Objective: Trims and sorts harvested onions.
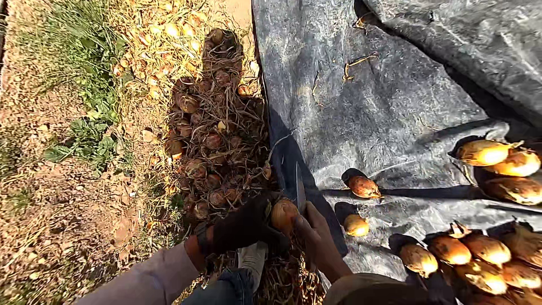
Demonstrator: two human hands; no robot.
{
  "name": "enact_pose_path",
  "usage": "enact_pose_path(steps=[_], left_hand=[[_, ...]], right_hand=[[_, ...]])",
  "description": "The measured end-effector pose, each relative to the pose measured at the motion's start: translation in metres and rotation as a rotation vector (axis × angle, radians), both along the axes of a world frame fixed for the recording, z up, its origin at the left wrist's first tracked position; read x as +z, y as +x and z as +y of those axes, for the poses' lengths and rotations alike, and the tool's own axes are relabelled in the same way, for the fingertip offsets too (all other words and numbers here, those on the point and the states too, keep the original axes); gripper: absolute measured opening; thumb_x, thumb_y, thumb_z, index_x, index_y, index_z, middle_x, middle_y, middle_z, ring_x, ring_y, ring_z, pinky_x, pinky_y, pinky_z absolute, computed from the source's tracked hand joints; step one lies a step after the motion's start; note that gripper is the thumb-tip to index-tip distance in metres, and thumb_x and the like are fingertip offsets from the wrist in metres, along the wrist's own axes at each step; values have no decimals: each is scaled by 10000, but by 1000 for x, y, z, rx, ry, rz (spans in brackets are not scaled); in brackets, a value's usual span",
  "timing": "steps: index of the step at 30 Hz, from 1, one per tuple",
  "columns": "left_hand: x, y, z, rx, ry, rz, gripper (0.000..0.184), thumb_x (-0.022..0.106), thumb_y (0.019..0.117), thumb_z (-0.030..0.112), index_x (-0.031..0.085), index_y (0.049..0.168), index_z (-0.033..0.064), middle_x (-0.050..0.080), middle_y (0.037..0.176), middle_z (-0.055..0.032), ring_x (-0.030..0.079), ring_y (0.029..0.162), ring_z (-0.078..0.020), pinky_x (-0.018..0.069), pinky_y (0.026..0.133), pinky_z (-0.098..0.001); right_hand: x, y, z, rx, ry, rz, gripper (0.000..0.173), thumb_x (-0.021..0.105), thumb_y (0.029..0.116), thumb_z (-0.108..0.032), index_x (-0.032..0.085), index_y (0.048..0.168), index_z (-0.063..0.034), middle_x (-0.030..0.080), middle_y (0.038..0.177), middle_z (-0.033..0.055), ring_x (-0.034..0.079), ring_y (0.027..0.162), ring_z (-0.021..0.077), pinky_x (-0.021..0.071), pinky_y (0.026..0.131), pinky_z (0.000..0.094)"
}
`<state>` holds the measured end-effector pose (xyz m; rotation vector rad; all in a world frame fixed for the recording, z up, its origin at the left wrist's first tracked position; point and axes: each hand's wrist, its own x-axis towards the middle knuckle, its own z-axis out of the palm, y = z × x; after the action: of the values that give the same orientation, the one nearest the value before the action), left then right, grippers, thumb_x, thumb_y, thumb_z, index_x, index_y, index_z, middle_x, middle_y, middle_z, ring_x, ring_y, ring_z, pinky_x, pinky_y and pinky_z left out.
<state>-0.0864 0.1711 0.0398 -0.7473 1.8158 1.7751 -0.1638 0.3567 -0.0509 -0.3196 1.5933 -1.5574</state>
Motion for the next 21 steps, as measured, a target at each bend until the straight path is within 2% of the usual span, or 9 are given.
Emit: enact_pose_path(steps=[3, 5, 7, 10, 13, 15, 18, 20, 21], left_hand=[[11, 13, 6, 140, 72, 4, 723, 920, 696, 101, 595, 1342, 85, 721, 1150, -78, 716, 1031, -174, 622, 898, -341], [16, 23, 3, -78, -195, -14, 716, 892, 753, 230, 574, 1383, 115, 683, 1215, -27, 668, 1091, -102, 565, 968, -293], [20, 31, -5, -356, -393, -16, 705, 819, 846, 332, 540, 1461, 131, 678, 1277, -81, 656, 1150, -175, 523, 1017, -407], [28, 46, -21, -501, -392, -84, 682, 787, 891, 426, 543, 1472, 163, 688, 1269, -81, 666, 1141, -201, 528, 1008, -455], [27, 66, -44, -419, -287, -105, 331, 703, 968, 381, 727, 1168, 118, 737, 946, -20, 683, 822, -102, 575, 793, -347], [24, 72, -57, -377, -382, -120, 359, 600, 1027, 425, 746, 1016, 98, 705, 826, -17, 652, 729, -105, 557, 726, -345], [16, 73, -69, -350, -747, -40, 481, 493, 1042, 549, 727, 951, 139, 656, 839, -20, 634, 801, -171, 538, 756, -424], [17, 68, -63, -372, -776, 55, 445, 479, 1054, 535, 751, 1034, 184, 689, 942, 17, 651, 904, -128, 547, 829, -381], [18, 64, -54, -415, -723, 106, 417, 485, 1065, 493, 756, 1101, 178, 716, 1017, 10, 670, 966, -122, 558, 881, -372]], right_hand=[[6, 10, -11, 3, -71, 96, 807, 699, 758, -781, 610, 1112, -61, 671, 841, -10, 665, 741, 73, 589, 644, 287], [5, 16, -12, 88, -96, 114, 827, 637, 807, -789, 601, 1152, -39, 675, 889, -1, 669, 800, 73, 590, 696, 299], [-1, 17, -10, 188, -121, 112, 808, 492, 901, -783, 600, 1172, -29, 657, 886, -1, 649, 792, 63, 575, 691, 299], [-3, 21, -8, 304, -174, 34, 623, 417, 1000, -686, 616, 1048, -98, 560, 736, -47, 549, 622, 30, 508, 569, 256], [-2, 31, -8, 356, -249, -175, 506, 445, 1021, -633, 621, 928, -168, 469, 644, -79, 434, 508, 30, 413, 468, 232], [-2, 36, -6, 410, -264, -225, 496, 464, 1018, -628, 616, 891, -174, 435, 612, -90, 409, 487, 29, 390, 456, 230], [-5, 43, -3, 345, -192, -273, 505, 465, 1007, -650, 574, 839, -186, 414, 586, -83, 388, 461, 40, 373, 432, 237], [-14, 47, -3, 246, -32, -318, 519, 478, 979, -677, 561, 878, -175, 398, 584, -59, 366, 437, 73, 359, 403, 259], [-20, 46, -1, 263, 31, -314, 597, 513, 918, -751, 577, 953, -159, 419, 615, -45, 389, 451, 91, 385, 409, 278]])
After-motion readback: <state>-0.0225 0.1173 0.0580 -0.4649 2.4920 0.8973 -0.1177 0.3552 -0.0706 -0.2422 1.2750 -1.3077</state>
